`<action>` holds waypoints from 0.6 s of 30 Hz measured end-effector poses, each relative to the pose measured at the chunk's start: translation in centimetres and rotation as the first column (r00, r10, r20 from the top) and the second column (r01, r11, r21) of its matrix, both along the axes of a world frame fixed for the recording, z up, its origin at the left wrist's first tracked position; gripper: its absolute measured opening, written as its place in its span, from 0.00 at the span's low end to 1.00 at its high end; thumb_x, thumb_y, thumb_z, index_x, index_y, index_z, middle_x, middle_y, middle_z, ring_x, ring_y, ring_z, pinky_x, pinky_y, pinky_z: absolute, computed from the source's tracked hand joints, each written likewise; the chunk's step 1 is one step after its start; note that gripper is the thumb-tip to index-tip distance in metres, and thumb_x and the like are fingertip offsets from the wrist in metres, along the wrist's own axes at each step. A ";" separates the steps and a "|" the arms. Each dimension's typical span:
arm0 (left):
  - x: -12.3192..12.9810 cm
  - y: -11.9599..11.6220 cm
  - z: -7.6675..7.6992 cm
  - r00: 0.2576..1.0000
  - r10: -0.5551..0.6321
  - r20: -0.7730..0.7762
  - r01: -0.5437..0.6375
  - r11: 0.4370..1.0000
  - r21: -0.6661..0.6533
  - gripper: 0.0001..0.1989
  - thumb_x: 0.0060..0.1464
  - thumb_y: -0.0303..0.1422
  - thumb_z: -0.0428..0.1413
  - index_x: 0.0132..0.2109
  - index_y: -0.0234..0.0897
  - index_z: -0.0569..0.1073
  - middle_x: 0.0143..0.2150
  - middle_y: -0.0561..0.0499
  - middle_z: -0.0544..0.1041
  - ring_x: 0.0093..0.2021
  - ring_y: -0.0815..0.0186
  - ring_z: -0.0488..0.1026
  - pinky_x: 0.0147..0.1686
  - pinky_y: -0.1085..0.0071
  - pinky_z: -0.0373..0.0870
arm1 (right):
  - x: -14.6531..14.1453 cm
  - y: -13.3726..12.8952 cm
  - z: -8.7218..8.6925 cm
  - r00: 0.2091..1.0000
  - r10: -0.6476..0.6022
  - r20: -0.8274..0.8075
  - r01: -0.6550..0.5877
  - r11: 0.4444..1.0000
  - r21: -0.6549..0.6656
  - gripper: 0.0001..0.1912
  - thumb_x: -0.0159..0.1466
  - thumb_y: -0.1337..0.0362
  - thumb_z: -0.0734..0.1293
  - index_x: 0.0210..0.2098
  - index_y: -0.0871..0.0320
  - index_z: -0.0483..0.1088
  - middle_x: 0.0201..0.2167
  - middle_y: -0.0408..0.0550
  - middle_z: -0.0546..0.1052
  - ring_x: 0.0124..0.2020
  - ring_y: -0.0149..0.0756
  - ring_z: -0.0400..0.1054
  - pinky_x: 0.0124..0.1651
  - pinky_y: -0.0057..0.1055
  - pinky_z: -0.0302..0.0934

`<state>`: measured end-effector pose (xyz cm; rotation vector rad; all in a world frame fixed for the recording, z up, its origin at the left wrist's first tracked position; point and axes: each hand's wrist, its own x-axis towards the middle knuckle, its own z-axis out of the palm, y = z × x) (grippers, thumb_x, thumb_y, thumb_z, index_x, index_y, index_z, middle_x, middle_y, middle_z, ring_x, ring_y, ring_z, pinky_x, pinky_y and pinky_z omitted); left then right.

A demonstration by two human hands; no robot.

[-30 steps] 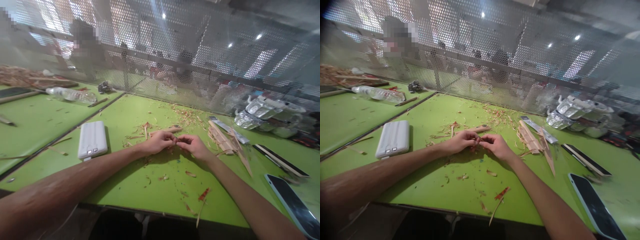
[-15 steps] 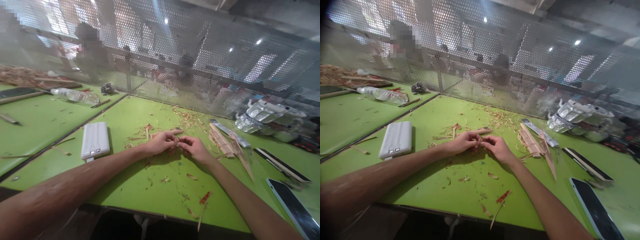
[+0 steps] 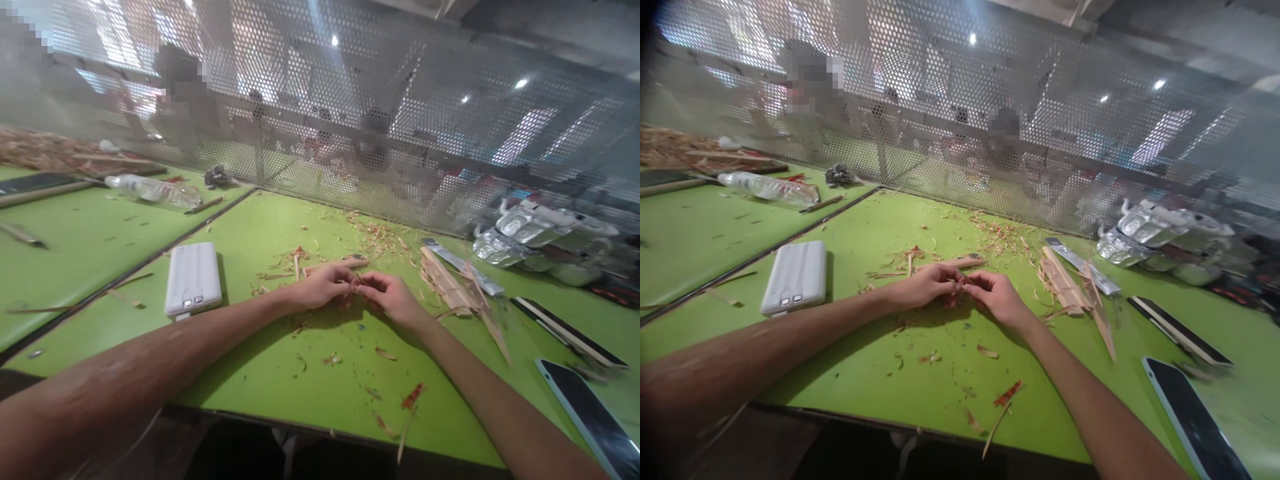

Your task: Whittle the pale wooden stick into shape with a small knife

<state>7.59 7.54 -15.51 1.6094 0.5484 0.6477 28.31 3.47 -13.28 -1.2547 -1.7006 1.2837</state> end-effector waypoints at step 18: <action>0.3 0.0 0.2 0.999 0.043 -0.004 -0.043 0.998 -0.050 0.07 0.61 0.34 0.58 0.38 0.35 0.72 0.30 0.54 0.75 0.27 0.71 0.72 0.32 0.72 0.70 | 0.2 0.3 0.3 0.999 -0.008 -0.053 0.009 0.999 0.034 0.14 0.59 0.55 0.76 0.38 0.57 0.78 0.24 0.41 0.72 0.22 0.28 0.59 0.25 0.28 0.51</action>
